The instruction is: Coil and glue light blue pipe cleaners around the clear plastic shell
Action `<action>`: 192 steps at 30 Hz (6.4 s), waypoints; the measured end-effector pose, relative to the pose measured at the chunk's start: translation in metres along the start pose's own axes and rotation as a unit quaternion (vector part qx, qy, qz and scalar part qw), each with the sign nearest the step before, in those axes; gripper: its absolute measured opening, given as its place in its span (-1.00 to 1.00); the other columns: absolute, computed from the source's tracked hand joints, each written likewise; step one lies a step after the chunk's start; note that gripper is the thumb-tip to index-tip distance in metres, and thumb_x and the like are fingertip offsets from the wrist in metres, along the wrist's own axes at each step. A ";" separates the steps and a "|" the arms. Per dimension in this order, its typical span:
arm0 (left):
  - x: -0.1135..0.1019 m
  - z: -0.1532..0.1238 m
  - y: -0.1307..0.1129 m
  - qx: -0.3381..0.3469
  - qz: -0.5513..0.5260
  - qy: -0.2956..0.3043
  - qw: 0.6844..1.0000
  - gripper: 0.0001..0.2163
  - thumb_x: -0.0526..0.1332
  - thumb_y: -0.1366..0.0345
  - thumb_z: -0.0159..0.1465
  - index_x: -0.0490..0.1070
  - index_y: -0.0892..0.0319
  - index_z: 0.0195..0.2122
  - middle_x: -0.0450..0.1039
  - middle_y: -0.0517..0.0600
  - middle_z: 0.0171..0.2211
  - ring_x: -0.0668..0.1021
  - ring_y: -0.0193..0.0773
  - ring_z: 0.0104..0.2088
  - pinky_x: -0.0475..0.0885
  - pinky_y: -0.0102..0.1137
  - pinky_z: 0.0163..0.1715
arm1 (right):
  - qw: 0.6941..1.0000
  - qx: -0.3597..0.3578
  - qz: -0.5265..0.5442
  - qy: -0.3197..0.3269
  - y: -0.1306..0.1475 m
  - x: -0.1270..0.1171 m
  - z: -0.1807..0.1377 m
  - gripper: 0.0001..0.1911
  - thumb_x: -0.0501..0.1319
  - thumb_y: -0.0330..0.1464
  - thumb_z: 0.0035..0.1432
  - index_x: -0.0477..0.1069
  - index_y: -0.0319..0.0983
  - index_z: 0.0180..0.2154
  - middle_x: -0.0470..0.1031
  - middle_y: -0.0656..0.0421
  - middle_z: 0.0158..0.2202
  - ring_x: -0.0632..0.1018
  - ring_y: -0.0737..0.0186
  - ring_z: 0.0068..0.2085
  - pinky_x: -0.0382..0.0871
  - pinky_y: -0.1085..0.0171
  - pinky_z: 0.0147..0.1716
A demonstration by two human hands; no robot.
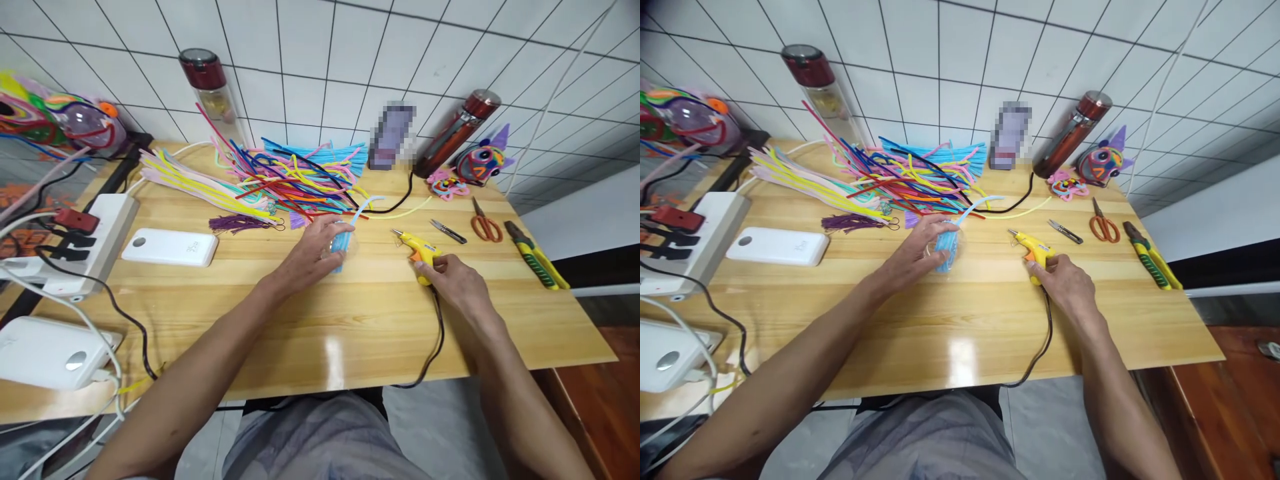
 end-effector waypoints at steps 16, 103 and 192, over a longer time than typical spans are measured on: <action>0.004 -0.003 -0.004 0.012 0.050 -0.008 0.999 -0.57 0.18 0.24 0.47 0.40 0.12 0.34 0.30 0.28 0.44 0.37 0.13 0.49 0.29 0.12 0.54 | 0.790 -0.150 0.592 0.066 0.004 -0.014 -0.032 -0.55 0.46 0.05 0.15 0.52 -0.06 -0.07 0.43 0.15 -0.28 0.50 0.06 -0.34 0.43 0.08 -0.38; 0.008 -0.005 -0.009 0.039 0.056 -0.044 0.997 -0.43 0.27 0.41 0.26 0.34 0.04 0.32 0.34 0.23 0.41 0.40 0.12 0.48 0.35 0.12 0.50 | 0.771 -0.317 0.489 0.255 0.054 -0.018 -0.026 -0.64 0.44 0.02 0.35 0.72 -0.13 -0.13 0.75 0.03 -0.10 0.52 0.21 -0.40 0.41 0.17 -0.36; 0.008 0.000 -0.019 -0.019 0.003 -0.044 0.999 -0.58 0.16 0.36 0.29 0.42 0.06 0.18 0.46 0.13 0.34 0.43 0.03 0.45 0.32 -0.01 0.51 | 0.759 -0.264 0.562 0.197 0.058 -0.017 -0.025 -0.49 0.56 0.14 0.11 0.61 -0.16 -0.36 0.74 0.00 -0.16 0.50 0.19 -0.44 0.37 0.13 -0.38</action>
Point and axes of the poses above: each hand's wrist, its own z-axis towards the middle knuckle, its own x-axis out of the palm, y = z × x, the point moved 1 cm from there along z, towards the middle knuckle
